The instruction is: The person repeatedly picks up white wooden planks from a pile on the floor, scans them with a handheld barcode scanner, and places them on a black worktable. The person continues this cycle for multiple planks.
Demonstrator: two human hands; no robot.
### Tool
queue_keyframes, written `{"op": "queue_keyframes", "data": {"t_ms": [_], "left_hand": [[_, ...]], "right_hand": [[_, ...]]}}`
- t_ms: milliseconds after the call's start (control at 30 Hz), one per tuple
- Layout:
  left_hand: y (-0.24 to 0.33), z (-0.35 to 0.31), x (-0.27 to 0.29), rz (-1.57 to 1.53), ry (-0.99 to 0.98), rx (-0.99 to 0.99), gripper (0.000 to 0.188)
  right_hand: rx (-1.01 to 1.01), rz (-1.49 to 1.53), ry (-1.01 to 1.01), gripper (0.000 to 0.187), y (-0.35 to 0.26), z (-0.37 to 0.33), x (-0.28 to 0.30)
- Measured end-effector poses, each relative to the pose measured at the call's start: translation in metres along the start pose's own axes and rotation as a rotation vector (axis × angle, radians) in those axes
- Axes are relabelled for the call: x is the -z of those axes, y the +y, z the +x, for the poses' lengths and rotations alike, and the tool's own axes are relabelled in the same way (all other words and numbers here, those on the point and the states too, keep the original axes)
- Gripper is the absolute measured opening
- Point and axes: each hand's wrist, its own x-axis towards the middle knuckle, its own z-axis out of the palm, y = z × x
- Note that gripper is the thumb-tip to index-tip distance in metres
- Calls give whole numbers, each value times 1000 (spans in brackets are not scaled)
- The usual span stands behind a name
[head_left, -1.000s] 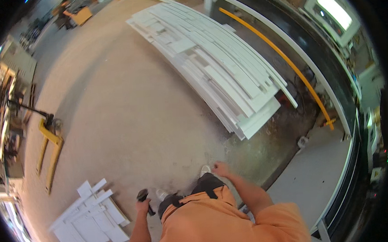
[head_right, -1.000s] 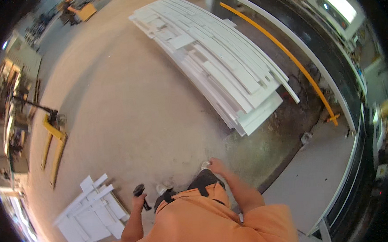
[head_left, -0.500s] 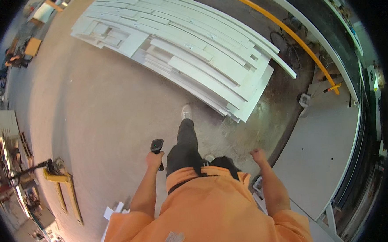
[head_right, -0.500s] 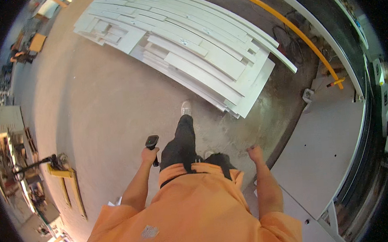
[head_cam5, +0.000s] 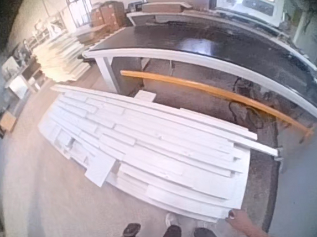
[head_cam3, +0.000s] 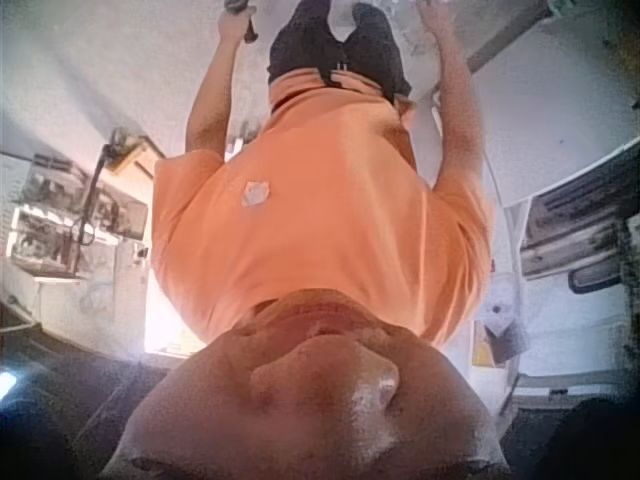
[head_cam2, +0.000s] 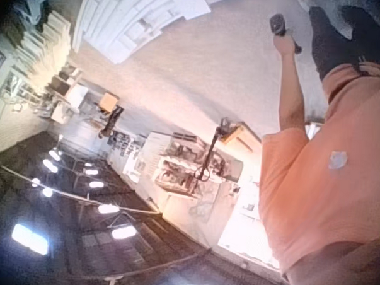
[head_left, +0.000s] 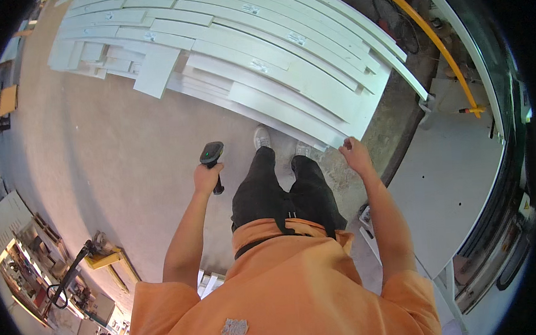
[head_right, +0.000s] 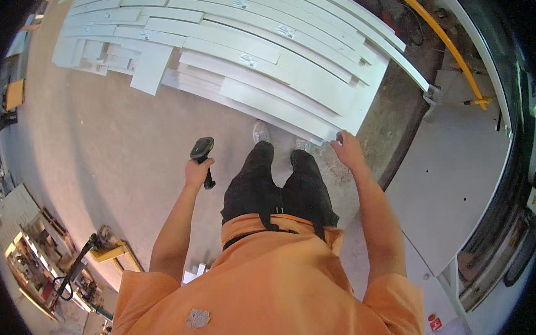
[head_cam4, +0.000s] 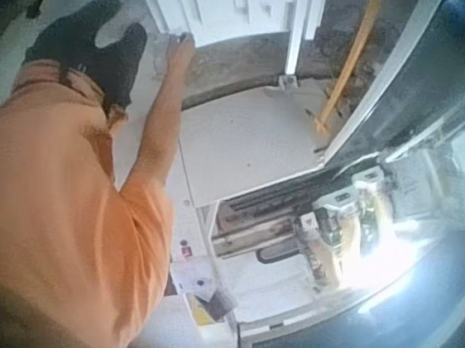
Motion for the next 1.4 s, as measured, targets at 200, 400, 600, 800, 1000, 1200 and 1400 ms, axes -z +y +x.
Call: {"op": "queue_keyframes", "data": {"t_ms": [200,400,600,800,1000,1200,1400], "left_hand": [[1,-11,-9,180,-50,107,45],[-19,-51,-15,235,-60,309,44],[-21,-80,-7,16,69,342,42],[-21,-71,1,63,15,335,42],[-14,-49,30,10,56,221,37],[7,-28,55,-8,64,190,38],[33,-16,60,0,38,108,42]], "right_hand": [[142,1,90,30,-61,55,23],[420,-140,133,41,-120,81,10],[638,-268,265,55,-186,154,12],[675,-471,98,66,-214,193,32],[548,-605,78,67,-215,191,29],[565,-577,145,63,-215,194,27],[538,-423,161,71,-249,177,55]]}}
